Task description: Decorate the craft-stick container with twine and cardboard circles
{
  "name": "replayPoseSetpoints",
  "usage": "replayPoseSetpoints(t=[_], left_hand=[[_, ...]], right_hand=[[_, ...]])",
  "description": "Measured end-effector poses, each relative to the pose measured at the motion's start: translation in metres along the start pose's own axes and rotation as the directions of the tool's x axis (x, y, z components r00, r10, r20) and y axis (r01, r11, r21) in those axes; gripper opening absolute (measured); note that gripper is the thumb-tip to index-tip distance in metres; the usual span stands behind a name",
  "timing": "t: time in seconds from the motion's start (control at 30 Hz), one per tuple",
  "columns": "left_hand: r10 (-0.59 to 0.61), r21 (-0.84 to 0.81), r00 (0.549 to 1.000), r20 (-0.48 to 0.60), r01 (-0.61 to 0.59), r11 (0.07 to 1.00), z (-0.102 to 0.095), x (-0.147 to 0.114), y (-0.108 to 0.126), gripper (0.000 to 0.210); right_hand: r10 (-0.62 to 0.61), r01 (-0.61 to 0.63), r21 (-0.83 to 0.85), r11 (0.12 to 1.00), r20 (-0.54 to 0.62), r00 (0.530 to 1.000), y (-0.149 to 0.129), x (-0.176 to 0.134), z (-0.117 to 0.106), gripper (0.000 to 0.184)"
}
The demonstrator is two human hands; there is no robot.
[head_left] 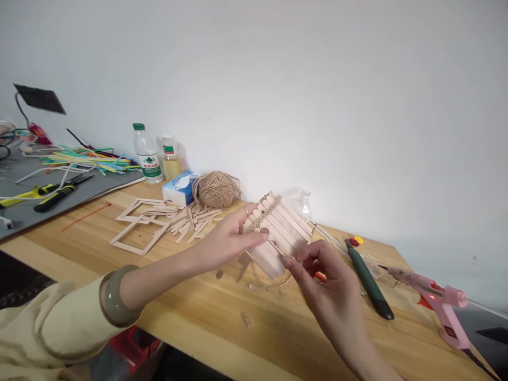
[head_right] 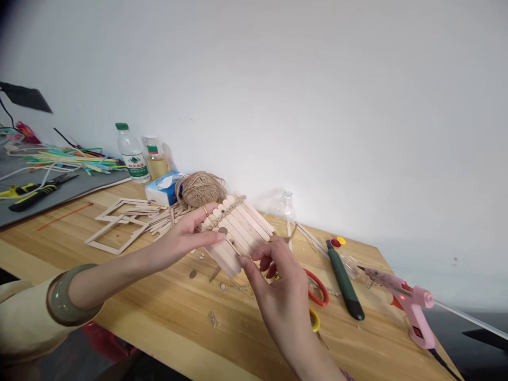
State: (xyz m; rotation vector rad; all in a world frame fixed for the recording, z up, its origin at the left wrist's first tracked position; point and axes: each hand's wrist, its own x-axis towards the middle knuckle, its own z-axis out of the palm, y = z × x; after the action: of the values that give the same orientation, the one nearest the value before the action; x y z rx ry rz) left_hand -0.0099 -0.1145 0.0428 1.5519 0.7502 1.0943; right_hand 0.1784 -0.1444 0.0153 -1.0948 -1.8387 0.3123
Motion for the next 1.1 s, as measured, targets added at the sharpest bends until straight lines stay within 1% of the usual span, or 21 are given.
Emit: replayPoseSetpoints(t=[0.03,0.1,0.17,0.2,0.23,0.27,0.3,0.37,0.4,0.43,0.47,0.53,0.57,0.67,0.73,0.9,1.1], left_hand=[[-0.001,0.001,1.000,-0.002,0.001,1.000,0.000,0.000,0.001,0.031],[-0.006,-0.008,1.000,-0.001,0.006,1.000,0.000,0.000,0.001,0.034],[-0.005,-0.019,1.000,0.004,0.005,1.000,0.001,0.000,0.001,0.036],[-0.001,-0.020,1.000,0.009,0.001,1.000,0.001,0.000,0.000,0.037],[0.006,-0.018,1.000,0.012,-0.006,1.000,0.001,0.000,-0.001,0.039],[0.015,-0.010,1.000,0.010,-0.015,1.000,0.001,-0.001,-0.002,0.041],[0.024,0.006,1.000,0.000,-0.024,1.000,0.001,-0.001,-0.003,0.043],[0.036,0.051,0.999,-0.040,-0.033,0.998,0.002,-0.001,-0.005,0.045],[0.041,0.080,0.997,-0.068,-0.035,0.996,0.002,-0.001,-0.006,0.045],[0.049,0.109,0.994,-0.094,-0.039,0.993,0.002,-0.001,-0.006,0.044],[0.059,0.134,0.991,-0.116,-0.044,0.990,0.002,-0.001,-0.007,0.044],[0.077,0.162,0.988,-0.135,-0.055,0.985,0.002,0.000,-0.007,0.042],[0.081,0.168,0.988,-0.131,-0.058,0.984,0.002,0.000,-0.008,0.041],[0.065,0.158,0.993,-0.099,-0.048,0.986,0.003,0.000,-0.007,0.042],[0.060,0.140,0.994,-0.093,-0.047,0.989,0.004,0.000,-0.007,0.043],[0.056,0.113,0.994,-0.093,-0.046,0.993,0.004,-0.001,-0.006,0.044],[0.049,0.072,0.994,-0.097,-0.042,0.997,0.003,0.000,-0.009,0.045]], right_hand=[[-0.014,0.014,-0.013,1.000,-0.013,1.000,0.000,-0.001,0.001,0.014],[-0.112,0.106,-0.095,0.990,-0.064,0.992,0.001,-0.002,0.002,0.005],[-0.253,0.228,-0.214,0.950,-0.098,0.962,0.001,-0.004,0.004,0.006],[-0.302,0.267,-0.264,0.927,-0.099,0.948,0.001,-0.004,0.004,0.007],[-0.320,0.280,-0.303,0.911,-0.092,0.943,0.000,-0.005,0.004,0.006],[-0.302,0.261,-0.328,0.908,-0.079,0.950,-0.001,-0.005,0.004,0.005],[-0.249,0.214,-0.336,0.917,-0.063,0.967,-0.002,-0.005,0.004,0.006],[-0.059,0.052,-0.273,0.961,-0.017,0.998,-0.005,-0.004,0.002,0.013],[0.061,-0.055,-0.200,0.978,0.023,0.998,-0.007,-0.003,0.001,0.018],[0.176,-0.168,-0.106,0.980,0.074,0.981,-0.008,-0.002,0.000,0.021],[0.275,-0.276,-0.007,0.961,0.128,0.953,-0.009,0.000,-0.001,0.024],[0.405,-0.440,0.157,0.884,0.214,0.889,-0.009,0.004,-0.003,0.028],[0.439,-0.489,0.213,0.846,0.243,0.865,-0.009,0.006,-0.004,0.030],[0.488,-0.565,0.307,0.766,0.296,0.821,-0.010,0.010,-0.004,0.030],[0.503,-0.589,0.325,0.740,0.315,0.805,-0.012,0.012,-0.004,0.028],[0.518,-0.605,0.318,0.730,0.319,0.794,-0.014,0.013,-0.004,0.027],[0.544,-0.631,0.296,0.717,0.329,0.772,-0.011,0.014,-0.005,0.028]])
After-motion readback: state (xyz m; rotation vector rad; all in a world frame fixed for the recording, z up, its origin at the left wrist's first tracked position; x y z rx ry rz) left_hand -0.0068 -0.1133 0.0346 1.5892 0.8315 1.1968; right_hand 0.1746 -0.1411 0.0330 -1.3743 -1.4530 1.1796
